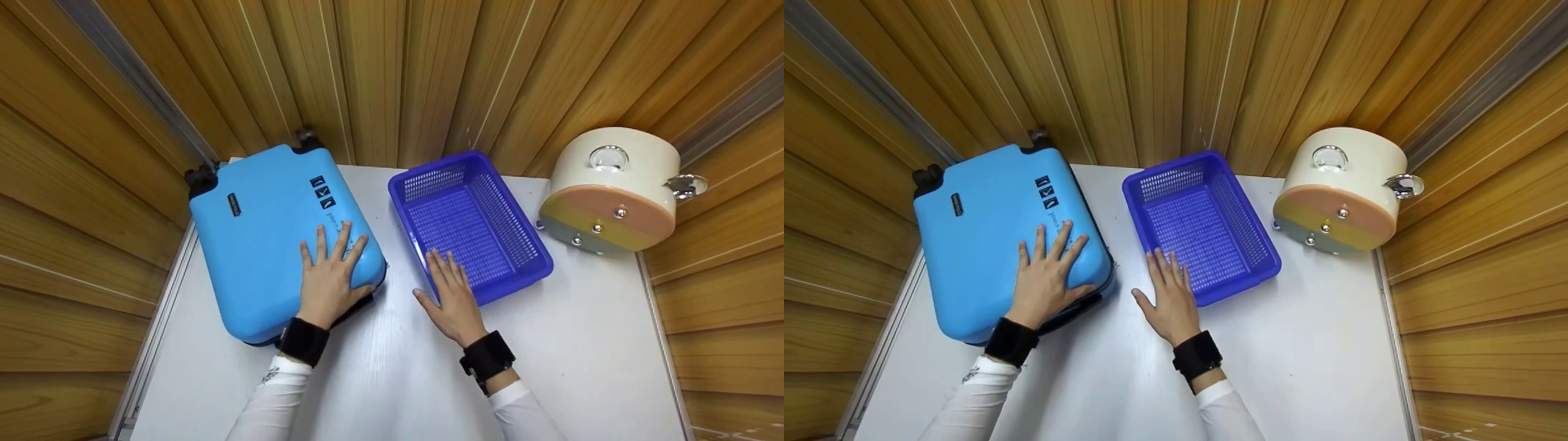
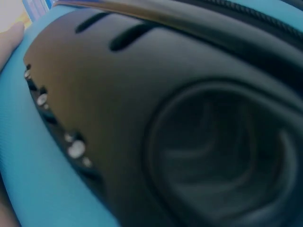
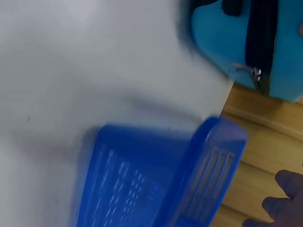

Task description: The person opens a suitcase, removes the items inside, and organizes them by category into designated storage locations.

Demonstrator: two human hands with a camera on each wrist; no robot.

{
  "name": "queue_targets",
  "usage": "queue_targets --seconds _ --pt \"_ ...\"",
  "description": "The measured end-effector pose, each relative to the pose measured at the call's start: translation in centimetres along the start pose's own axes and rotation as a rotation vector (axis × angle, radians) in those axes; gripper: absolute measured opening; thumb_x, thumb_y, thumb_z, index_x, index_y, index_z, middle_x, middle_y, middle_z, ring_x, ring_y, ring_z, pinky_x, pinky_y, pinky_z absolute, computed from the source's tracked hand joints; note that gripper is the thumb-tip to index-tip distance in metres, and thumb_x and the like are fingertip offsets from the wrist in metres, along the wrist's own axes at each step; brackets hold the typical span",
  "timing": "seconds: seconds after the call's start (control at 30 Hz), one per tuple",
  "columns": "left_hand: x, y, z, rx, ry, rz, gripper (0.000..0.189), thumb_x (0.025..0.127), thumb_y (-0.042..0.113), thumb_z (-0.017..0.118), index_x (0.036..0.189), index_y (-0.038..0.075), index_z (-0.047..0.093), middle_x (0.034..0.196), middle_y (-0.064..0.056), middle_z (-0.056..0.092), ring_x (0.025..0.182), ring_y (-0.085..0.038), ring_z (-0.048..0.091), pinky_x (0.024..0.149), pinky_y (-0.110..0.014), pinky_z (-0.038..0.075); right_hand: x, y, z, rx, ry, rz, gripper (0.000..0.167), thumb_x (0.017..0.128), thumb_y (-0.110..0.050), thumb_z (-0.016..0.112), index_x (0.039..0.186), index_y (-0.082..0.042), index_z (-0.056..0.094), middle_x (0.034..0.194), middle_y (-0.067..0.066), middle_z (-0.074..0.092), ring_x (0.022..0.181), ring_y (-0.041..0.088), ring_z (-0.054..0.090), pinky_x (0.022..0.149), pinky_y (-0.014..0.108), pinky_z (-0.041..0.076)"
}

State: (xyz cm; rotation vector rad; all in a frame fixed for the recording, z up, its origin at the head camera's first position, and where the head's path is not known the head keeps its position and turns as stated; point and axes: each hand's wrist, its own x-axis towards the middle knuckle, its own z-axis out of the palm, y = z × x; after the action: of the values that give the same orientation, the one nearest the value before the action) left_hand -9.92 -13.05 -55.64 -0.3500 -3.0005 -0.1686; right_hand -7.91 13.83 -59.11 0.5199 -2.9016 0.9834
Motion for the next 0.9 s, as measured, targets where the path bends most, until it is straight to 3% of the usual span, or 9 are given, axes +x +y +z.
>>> queue_targets --seconds 0.17,0.27,0.47,0.67,0.9 --pt "-1.8 0.9 -0.1 0.027 0.025 0.076 0.103 0.075 0.071 0.08 0.162 0.033 0.038 0.173 -0.004 0.02 0.154 -0.051 0.017 0.115 -0.077 0.021 0.9 -1.7 2.3 0.141 -0.012 -0.013 0.059 0.104 -0.014 0.06 0.157 0.003 0.039 0.16 0.022 0.042 0.15 0.042 0.036 0.122 0.054 0.03" --pt "-2.8 1.2 -0.1 0.049 0.024 0.108 0.104 0.075 0.073 0.079 0.162 0.034 0.037 0.173 -0.003 0.019 0.154 -0.05 0.018 0.115 -0.077 0.022 1.3 -2.2 4.0 0.214 0.001 -0.001 0.052 0.1 0.002 0.058 0.15 0.007 0.048 0.148 0.026 0.054 0.135 0.042 0.054 0.113 0.052 0.044" --pt "-3.7 1.7 0.0 0.056 0.036 0.144 0.106 0.073 0.076 0.078 0.162 0.034 0.037 0.173 -0.003 0.021 0.154 -0.049 0.019 0.115 -0.077 0.022 1.3 -1.8 6.8 0.331 0.003 0.065 0.04 0.095 0.01 0.059 0.134 0.01 0.062 0.127 0.026 0.068 0.104 0.036 0.072 0.093 0.048 0.058" --pt "-3.7 1.5 -0.1 0.042 0.019 0.14 0.109 0.073 0.074 0.08 0.163 0.033 0.036 0.173 -0.004 0.02 0.155 -0.05 0.017 0.115 -0.077 0.019 1.2 -1.7 7.5 0.23 0.033 0.088 0.024 0.098 0.002 0.061 0.12 0.007 0.07 0.106 0.017 0.072 0.091 0.027 0.068 0.083 0.042 0.058" --pt "-4.1 0.5 -0.8 -0.041 0.002 0.14 0.108 0.076 0.07 0.08 0.164 0.028 0.035 0.173 -0.006 0.02 0.157 -0.044 0.017 0.117 -0.076 0.016 0.6 -1.4 7.4 0.09 0.008 0.053 0.018 0.106 -0.007 0.052 0.104 -0.001 0.068 0.094 0.01 0.062 0.088 0.03 0.066 0.078 0.046 0.057"
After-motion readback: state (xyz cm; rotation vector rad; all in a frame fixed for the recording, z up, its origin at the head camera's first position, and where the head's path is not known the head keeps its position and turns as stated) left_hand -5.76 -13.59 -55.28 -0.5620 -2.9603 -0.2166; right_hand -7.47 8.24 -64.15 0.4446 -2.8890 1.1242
